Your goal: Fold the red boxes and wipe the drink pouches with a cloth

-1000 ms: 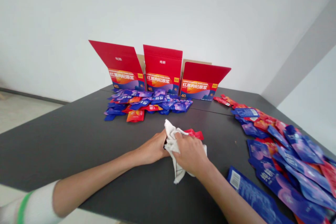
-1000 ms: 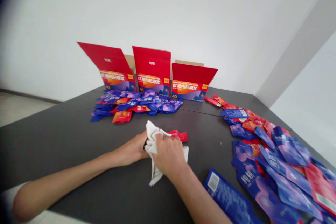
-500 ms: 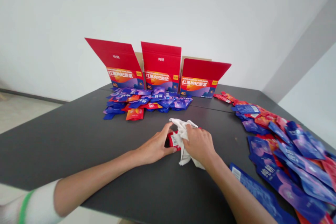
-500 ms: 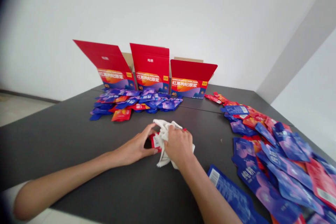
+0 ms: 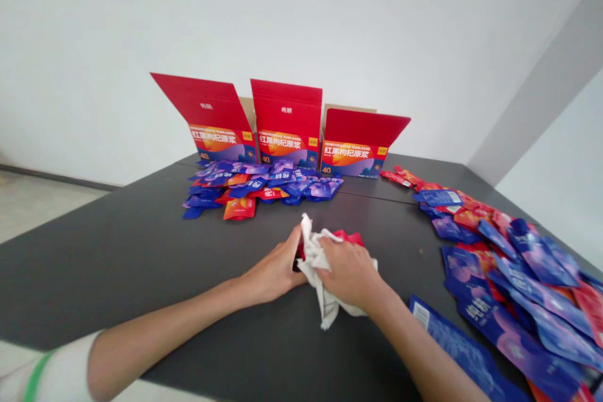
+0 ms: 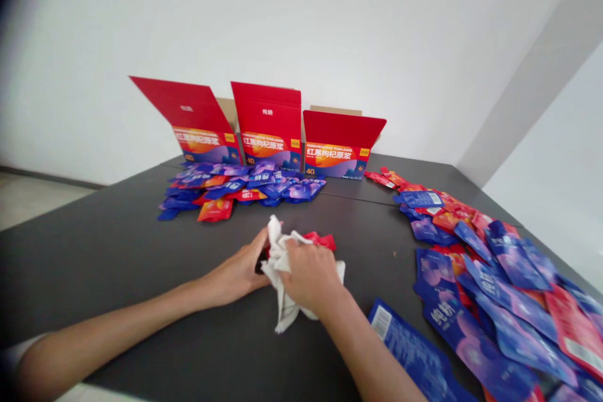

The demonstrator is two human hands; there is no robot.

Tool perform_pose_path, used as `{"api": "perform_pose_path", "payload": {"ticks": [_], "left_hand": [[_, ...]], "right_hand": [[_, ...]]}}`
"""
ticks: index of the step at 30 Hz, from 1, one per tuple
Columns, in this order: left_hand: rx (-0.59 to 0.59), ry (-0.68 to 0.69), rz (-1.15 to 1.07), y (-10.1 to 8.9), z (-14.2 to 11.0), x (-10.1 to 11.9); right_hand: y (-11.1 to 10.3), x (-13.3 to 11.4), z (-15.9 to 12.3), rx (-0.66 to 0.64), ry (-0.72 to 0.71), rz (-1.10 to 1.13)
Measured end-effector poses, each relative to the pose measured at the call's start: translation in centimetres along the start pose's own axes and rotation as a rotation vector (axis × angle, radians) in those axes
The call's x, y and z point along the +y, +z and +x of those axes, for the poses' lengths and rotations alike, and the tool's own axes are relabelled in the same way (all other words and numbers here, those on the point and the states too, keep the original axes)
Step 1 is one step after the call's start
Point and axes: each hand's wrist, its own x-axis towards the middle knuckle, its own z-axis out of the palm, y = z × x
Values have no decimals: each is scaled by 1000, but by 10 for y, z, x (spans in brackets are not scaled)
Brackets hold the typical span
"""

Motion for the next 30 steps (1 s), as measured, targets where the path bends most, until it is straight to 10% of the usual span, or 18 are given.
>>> {"api": "perform_pose_path", "payload": {"ticks": [6, 11, 15, 20, 25, 30], "left_hand": [[17, -28, 34, 0, 1, 0], [-12, -8, 1, -2, 1, 1], [-5, -46, 48, -3, 1, 1], [-17, -20, 24, -4, 0, 0], [1, -51, 54, -5, 0, -1], [-6, -28, 28, -3, 0, 0]], "right_hand": [[0, 4, 0, 69, 174, -68], [1, 0, -1, 53, -32, -15], [0, 0, -1, 38, 206, -70], [-1, -3, -5, 2, -30, -20], [-1, 1, -5, 25, 184, -63], [1, -5, -6, -1, 10, -33]]}}
